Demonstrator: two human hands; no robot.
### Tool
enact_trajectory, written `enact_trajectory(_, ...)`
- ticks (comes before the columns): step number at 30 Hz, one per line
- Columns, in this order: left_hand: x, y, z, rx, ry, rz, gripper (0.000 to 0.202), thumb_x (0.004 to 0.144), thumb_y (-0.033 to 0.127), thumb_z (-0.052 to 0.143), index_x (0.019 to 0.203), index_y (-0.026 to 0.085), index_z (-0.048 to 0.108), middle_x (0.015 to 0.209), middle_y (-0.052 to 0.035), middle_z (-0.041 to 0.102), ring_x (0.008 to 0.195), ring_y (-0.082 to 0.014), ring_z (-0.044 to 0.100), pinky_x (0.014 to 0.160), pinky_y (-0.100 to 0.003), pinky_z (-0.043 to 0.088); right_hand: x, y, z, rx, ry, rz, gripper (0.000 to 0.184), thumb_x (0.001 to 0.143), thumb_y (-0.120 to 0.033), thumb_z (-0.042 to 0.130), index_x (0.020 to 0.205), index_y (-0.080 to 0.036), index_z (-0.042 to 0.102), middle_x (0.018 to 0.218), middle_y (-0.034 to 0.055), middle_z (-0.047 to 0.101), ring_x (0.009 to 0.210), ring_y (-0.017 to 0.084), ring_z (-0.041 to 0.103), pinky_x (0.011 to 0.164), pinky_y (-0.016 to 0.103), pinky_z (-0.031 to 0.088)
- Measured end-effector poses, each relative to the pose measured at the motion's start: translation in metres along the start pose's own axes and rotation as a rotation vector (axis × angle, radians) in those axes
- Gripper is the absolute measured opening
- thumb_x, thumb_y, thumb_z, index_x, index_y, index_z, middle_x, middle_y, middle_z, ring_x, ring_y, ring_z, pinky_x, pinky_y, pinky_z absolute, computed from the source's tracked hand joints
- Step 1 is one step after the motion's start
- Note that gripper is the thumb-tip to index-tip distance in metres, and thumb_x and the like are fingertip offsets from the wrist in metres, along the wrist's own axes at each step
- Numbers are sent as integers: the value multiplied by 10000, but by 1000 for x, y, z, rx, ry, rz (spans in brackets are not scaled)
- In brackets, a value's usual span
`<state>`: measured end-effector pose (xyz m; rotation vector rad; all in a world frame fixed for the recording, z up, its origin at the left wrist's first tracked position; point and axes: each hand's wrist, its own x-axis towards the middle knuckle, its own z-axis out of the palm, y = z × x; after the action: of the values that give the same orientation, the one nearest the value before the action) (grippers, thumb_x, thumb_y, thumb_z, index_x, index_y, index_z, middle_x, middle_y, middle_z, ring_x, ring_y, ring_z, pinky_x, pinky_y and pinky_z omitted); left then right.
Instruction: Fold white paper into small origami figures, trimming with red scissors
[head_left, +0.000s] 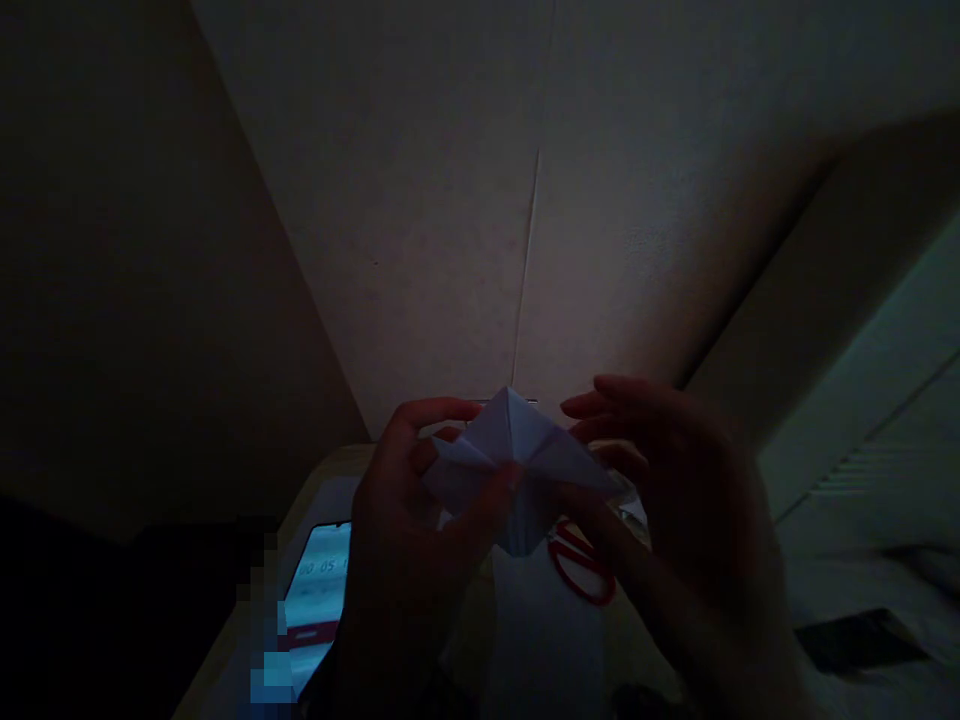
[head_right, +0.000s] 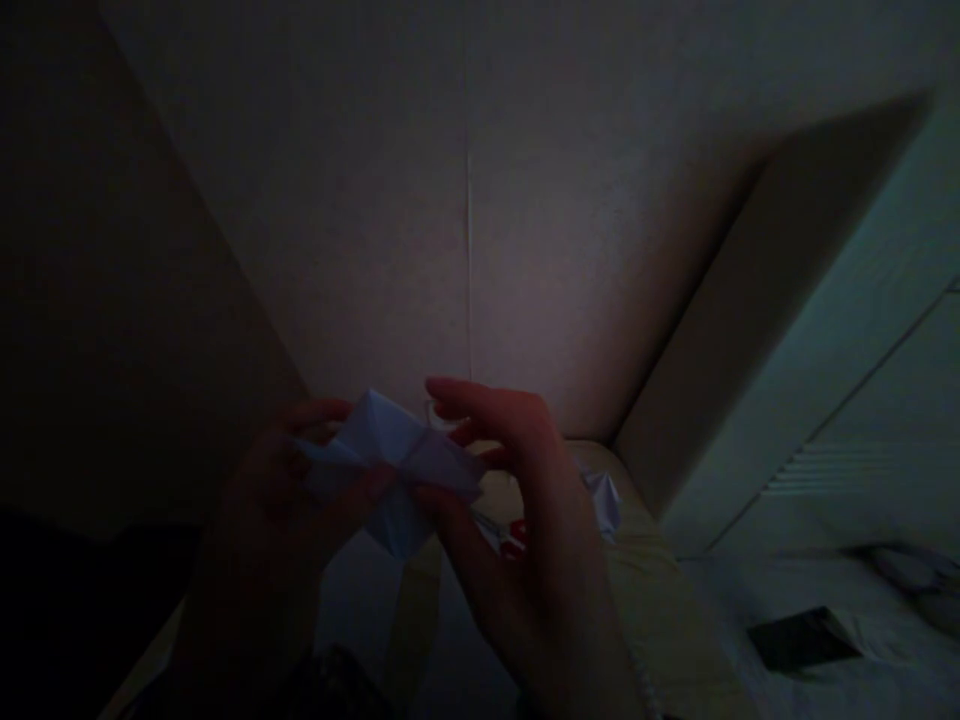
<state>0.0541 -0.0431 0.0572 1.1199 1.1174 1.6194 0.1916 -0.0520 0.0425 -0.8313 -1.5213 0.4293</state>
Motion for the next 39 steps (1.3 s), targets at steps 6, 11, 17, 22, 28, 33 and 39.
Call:
enact_trajectory(6, 3, -1, -3, 25, -25, -95, 300, 595, 194, 797, 847, 240, 641, 600, 81, 671, 483, -96, 597, 439, -154, 460, -1, 4, -17, -173, -135, -111, 299, 877, -151, 679, 1113, -334, 659, 1176, -13, 579, 1109, 160, 556, 888, 241, 514)
enact_trajectory(11, 7, -5, -4, -24, -72, -144, 325, 567, 191, 819, 846, 224, 655, 567, 67, 666, 466, -97, 589, 437, -157, 454, -2, 7, -23, -202, -151, -119, 234, 893, -166, 663, 1061, -328, 680, 1197, -19, 566, 1058, 145, 587, 794, 212, 544)
enact_trajectory(17, 6, -1, -4, -86, -105, -187, 322, 582, 134, 816, 847, 230, 661, 534, 90, 672, 467, -69, 609, 452, -108, 467, -2, 5, -17, -194, -98, -104, 119, 908, -189, 646, 953, -292, 684, 1132, -14, 597, 1051, 154, 582, 828, 237, 516)
enact_trajectory(22, 2, 2, -3, -90, -94, -180, 309, 607, 130, 806, 848, 243, 650, 537, 98, 673, 475, -67, 614, 461, -102, 465, -2, 3, -12, -148, -46, -99, 97, 900, -178, 651, 910, -271, 674, 1090, -10, 612, 1038, 159, 581, 851, 254, 492)
enact_trajectory(28, -3, 0, 1, -14, -59, -61, 278, 645, 129, 779, 850, 257, 642, 613, 97, 683, 555, -78, 652, 477, -104, 466, -1, 2, -6, -219, 30, -19, 107, 884, -163, 665, 846, -263, 661, 1085, -28, 606, 1033, 128, 580, 802, 209, 487)
enact_trajectory(33, -5, 2, 2, 37, -32, -12, 258, 659, 131, 761, 848, 262, 643, 694, 95, 686, 576, -76, 652, 491, -116, 488, 1, 1, -2, -170, 24, 37, 101, 884, -178, 655, 813, -250, 645, 1054, -29, 643, 935, 129, 616, 721, 227, 499)
enact_trajectory(39, -2, 3, 0, 71, -21, 0, 292, 647, 130, 765, 875, 251, 627, 653, 87, 681, 554, -99, 653, 497, -151, 493, 3, 3, 0, -82, -23, 62, 117, 894, -149, 632, 843, -253, 646, 927, -33, 676, 845, 129, 628, 718, 249, 498)
